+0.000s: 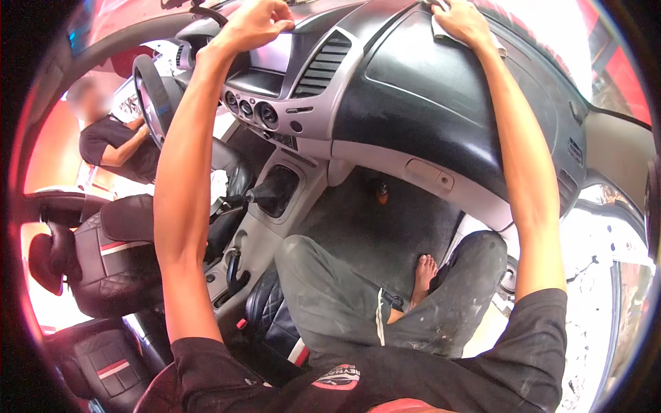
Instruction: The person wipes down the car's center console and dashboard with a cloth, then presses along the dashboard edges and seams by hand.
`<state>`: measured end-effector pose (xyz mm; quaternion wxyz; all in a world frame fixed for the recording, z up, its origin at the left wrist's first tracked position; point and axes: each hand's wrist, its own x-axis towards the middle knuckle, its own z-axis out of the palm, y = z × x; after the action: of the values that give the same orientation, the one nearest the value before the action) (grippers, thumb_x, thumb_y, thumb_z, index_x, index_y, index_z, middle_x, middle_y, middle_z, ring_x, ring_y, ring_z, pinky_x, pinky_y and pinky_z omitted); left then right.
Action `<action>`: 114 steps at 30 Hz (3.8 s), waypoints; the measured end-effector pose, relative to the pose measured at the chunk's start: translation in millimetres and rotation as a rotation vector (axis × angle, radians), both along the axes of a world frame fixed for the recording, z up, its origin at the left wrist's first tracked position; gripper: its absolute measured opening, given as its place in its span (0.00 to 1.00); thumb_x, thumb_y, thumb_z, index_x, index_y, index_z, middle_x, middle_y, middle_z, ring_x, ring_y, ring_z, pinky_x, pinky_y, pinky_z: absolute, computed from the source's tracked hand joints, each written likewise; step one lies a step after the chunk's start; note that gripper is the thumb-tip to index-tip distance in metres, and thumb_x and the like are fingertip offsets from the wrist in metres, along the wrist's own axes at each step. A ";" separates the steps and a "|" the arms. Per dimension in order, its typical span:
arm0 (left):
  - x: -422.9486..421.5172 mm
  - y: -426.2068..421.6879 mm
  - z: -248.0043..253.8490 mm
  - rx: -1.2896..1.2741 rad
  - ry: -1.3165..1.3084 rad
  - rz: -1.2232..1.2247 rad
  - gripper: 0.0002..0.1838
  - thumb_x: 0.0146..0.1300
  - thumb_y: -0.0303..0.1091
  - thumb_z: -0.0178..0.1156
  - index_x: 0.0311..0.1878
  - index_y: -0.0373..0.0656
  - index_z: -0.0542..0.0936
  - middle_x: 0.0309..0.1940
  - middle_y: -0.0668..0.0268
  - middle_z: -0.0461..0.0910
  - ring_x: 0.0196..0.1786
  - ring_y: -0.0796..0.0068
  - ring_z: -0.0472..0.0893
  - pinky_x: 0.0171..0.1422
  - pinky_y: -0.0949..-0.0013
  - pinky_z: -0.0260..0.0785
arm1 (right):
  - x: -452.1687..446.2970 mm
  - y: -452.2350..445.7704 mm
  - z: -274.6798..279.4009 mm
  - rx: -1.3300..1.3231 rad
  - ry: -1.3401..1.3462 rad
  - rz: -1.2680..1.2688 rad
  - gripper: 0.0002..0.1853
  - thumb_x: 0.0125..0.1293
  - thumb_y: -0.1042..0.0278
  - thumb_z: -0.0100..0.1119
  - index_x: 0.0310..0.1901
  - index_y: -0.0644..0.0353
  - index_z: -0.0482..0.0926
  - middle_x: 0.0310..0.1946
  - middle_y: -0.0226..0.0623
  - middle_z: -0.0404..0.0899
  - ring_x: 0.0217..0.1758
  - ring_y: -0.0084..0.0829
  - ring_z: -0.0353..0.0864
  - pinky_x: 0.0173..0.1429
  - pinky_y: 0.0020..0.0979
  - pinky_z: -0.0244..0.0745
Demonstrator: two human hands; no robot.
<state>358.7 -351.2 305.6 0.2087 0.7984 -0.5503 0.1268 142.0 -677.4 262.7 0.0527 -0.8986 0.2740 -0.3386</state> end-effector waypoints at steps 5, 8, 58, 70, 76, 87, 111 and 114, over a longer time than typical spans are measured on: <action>-14.8 4.6 0.6 0.011 0.018 0.004 0.08 0.59 0.27 0.65 0.38 0.34 0.89 0.31 0.52 0.89 0.32 0.63 0.87 0.38 0.61 0.80 | -0.2 4.5 2.5 -0.001 0.019 -0.011 0.21 0.70 0.52 0.55 0.52 0.59 0.84 0.55 0.55 0.84 0.61 0.56 0.81 0.65 0.51 0.75; -14.0 2.0 -0.7 -0.019 0.003 -0.033 0.08 0.59 0.27 0.64 0.38 0.35 0.89 0.31 0.51 0.88 0.32 0.63 0.88 0.38 0.61 0.80 | -6.0 10.8 5.2 0.028 0.014 -0.004 0.20 0.70 0.53 0.55 0.52 0.60 0.84 0.55 0.56 0.83 0.61 0.56 0.81 0.65 0.51 0.75; -10.5 -39.8 33.5 0.282 0.028 0.072 0.07 0.63 0.30 0.68 0.39 0.36 0.91 0.32 0.59 0.91 0.34 0.71 0.90 0.40 0.67 0.82 | 0.0 7.9 2.8 0.033 -0.009 0.002 0.19 0.68 0.55 0.57 0.50 0.60 0.85 0.51 0.56 0.85 0.57 0.57 0.83 0.63 0.50 0.77; 1.8 -45.9 31.3 0.276 0.168 0.032 0.08 0.64 0.29 0.69 0.42 0.35 0.90 0.37 0.57 0.91 0.37 0.69 0.90 0.40 0.66 0.83 | 0.1 4.7 2.5 0.015 0.003 0.006 0.20 0.69 0.53 0.56 0.51 0.60 0.84 0.55 0.56 0.83 0.60 0.56 0.82 0.65 0.49 0.76; -1.7 -41.7 21.3 0.180 0.024 -0.078 0.07 0.64 0.28 0.67 0.41 0.37 0.89 0.35 0.58 0.90 0.33 0.68 0.88 0.41 0.64 0.81 | -1.7 2.4 2.4 0.018 0.007 0.005 0.20 0.69 0.53 0.56 0.51 0.60 0.84 0.54 0.56 0.84 0.60 0.55 0.82 0.65 0.49 0.75; -1.4 -24.9 -20.0 -0.174 -0.043 -0.231 0.07 0.63 0.19 0.61 0.41 0.37 0.85 0.40 0.58 0.86 0.44 0.64 0.86 0.53 0.63 0.81 | 1.6 4.2 1.4 0.032 0.000 -0.002 0.20 0.69 0.54 0.55 0.51 0.60 0.85 0.55 0.55 0.83 0.60 0.55 0.82 0.65 0.49 0.75; -17.3 -13.6 -20.2 -0.172 -0.094 -0.186 0.09 0.65 0.20 0.56 0.44 0.35 0.85 0.39 0.55 0.87 0.44 0.64 0.87 0.50 0.64 0.80 | 5.7 0.3 -1.7 -0.004 -0.008 -0.015 0.19 0.68 0.53 0.57 0.50 0.59 0.84 0.52 0.57 0.85 0.59 0.55 0.83 0.64 0.50 0.76; -17.7 -12.7 -21.0 -0.165 -0.040 -0.140 0.09 0.65 0.20 0.57 0.44 0.36 0.85 0.38 0.55 0.87 0.43 0.64 0.87 0.50 0.64 0.80 | 2.8 5.5 5.0 0.040 0.029 -0.012 0.19 0.68 0.53 0.56 0.50 0.59 0.84 0.52 0.57 0.85 0.58 0.56 0.83 0.64 0.50 0.76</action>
<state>341.0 -363.8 284.6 0.2712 0.7353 -0.5967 0.1727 144.8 -671.9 267.7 0.0647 -0.9006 0.2868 -0.3202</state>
